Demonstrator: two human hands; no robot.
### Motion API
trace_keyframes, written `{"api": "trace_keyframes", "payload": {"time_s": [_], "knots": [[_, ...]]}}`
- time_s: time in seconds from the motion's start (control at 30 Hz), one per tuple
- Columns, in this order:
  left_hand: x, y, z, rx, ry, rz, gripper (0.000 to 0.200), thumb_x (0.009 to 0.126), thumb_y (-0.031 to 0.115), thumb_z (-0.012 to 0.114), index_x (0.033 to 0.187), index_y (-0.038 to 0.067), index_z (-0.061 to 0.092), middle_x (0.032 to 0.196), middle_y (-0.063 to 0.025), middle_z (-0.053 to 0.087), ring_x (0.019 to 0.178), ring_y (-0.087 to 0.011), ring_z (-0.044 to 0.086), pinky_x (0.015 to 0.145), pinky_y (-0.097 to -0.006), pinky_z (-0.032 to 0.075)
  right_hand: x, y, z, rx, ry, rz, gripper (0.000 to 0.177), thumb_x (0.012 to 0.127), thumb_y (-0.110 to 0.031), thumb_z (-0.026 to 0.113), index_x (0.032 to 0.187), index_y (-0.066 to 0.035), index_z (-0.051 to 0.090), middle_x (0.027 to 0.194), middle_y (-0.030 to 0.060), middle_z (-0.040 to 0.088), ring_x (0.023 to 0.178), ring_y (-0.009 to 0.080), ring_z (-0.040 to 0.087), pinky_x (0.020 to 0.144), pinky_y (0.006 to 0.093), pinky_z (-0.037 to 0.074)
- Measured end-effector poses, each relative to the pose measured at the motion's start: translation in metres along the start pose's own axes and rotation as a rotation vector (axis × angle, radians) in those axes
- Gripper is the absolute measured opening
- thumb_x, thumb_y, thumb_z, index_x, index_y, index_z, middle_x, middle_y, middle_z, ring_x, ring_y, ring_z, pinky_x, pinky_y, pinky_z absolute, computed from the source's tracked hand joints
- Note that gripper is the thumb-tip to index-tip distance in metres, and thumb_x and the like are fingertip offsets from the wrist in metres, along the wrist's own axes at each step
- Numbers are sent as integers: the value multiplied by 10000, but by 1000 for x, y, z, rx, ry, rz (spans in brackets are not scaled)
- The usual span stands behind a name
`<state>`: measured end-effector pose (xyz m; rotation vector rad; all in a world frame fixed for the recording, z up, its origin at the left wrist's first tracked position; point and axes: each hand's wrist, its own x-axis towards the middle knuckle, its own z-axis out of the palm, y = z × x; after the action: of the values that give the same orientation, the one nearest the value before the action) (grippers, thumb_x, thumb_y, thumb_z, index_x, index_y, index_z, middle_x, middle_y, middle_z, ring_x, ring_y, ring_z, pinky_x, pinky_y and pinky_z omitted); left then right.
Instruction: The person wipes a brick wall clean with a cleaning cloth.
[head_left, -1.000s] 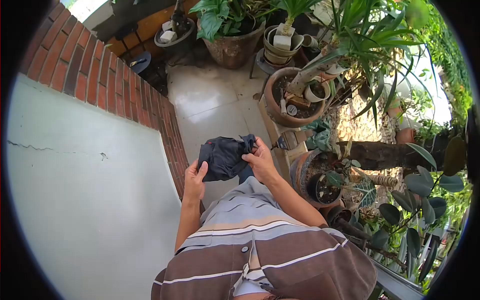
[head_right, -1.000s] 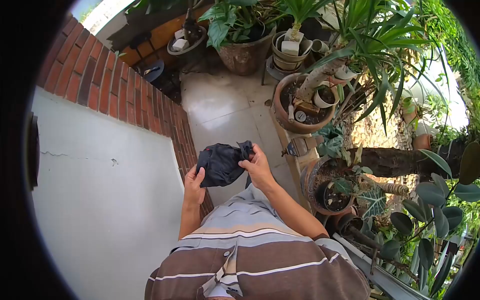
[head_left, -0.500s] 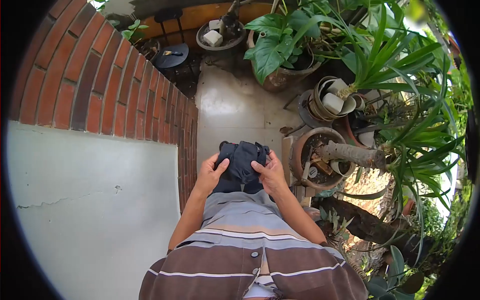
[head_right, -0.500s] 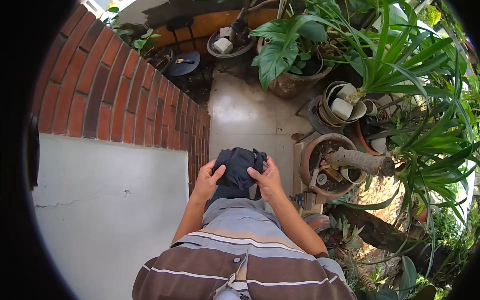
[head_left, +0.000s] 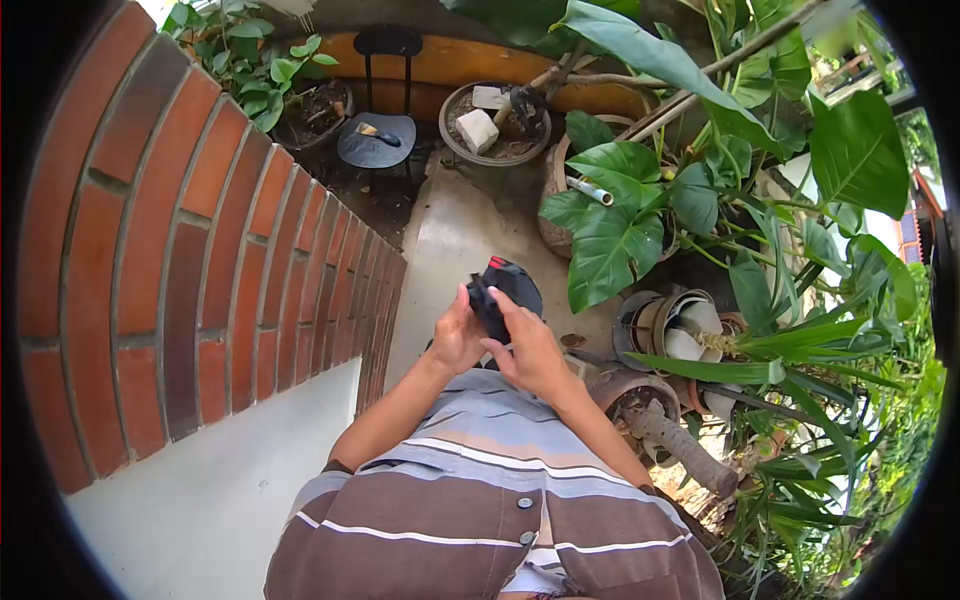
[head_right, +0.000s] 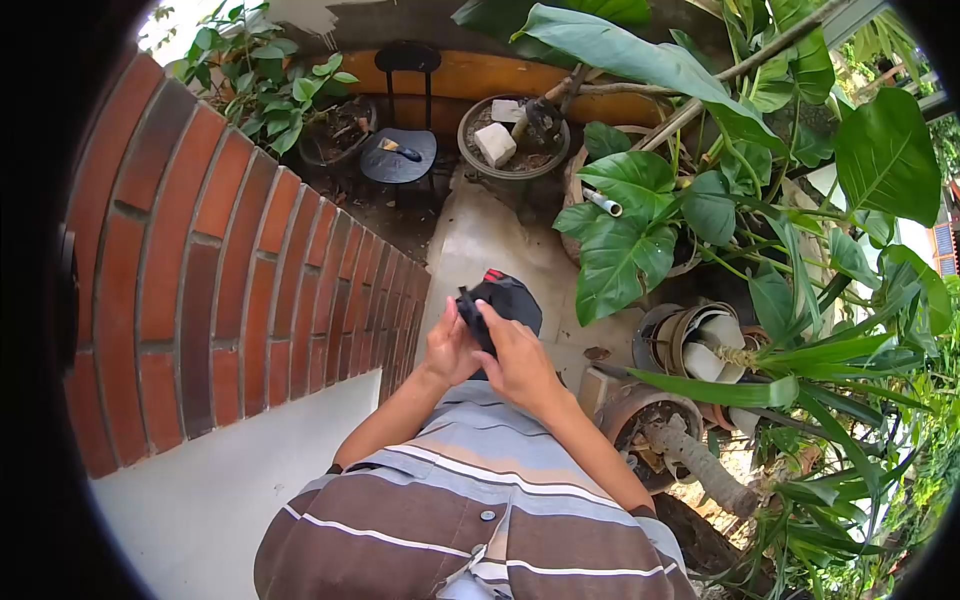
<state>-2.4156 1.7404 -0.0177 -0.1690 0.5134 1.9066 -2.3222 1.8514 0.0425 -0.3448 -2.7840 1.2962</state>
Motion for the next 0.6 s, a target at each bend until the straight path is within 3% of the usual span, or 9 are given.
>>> {"api": "trace_keyframes", "payload": {"time_s": [0.03,0.07,0.2,0.3,0.37,0.43,0.53,0.6], "knots": [[11,12,1,-68,34,38,589,982,554,398,1264,63,563,1172,-139,636,1076,-274,617,968,-438,472,18,-8,-6,-50,-96,-88,796,765,-94,742,1450,-34,342,1247,207,581,1137,373,556,951,441,441],[24,21,-12,-202,21,-46,518,957,481,477,1225,51,584,1176,-142,637,1081,-292,617,983,-450,468,31,-13,-6,-89,-66,-163,777,775,-96,738,1447,-34,353,1252,200,580,1120,366,566,952,433,444],[50,64,-16,-248,132,175,477,919,366,495,1242,22,565,1193,-151,633,1099,-311,613,1007,-467,454,86,-9,-22,27,14,-278,644,809,-125,705,1383,-14,435,1283,206,557,1116,371,562,968,459,420],[66,94,-4,-308,107,267,584,880,387,510,1340,27,493,1315,-155,563,1210,-309,550,1066,-461,404,132,25,-31,17,180,-123,552,840,-158,692,1333,-1,499,1268,226,558,1135,376,552,996,440,407],[79,108,-6,-327,71,294,605,874,377,514,1348,3,476,1319,-149,565,1206,-309,554,1079,-452,387,167,62,-24,88,222,63,519,907,-282,656,1295,37,523,1208,232,589,1085,348,583,911,386,458],[97,118,-2,-314,46,332,616,866,362,519,1353,-11,465,1322,-147,566,1206,-307,555,1084,-445,379,202,99,-16,320,32,278,438,939,-314,637,1211,25,577,1093,146,648,961,227,623,831,308,477],[129,127,-2,-208,49,379,612,855,308,533,1364,-22,449,1333,-154,561,1218,-290,552,1078,-435,386,250,125,-29,1132,-343,567,290,964,-275,621,1092,-16,619,972,35,655,839,89,591,765,234,463],[141,137,8,-159,72,436,612,851,262,544,1374,-36,435,1340,-158,555,1234,-284,542,1082,-433,384,279,127,-35,1137,-279,431,200,971,-231,613,1029,-40,621,930,-11,639,804,47,558,742,210,451]]}}
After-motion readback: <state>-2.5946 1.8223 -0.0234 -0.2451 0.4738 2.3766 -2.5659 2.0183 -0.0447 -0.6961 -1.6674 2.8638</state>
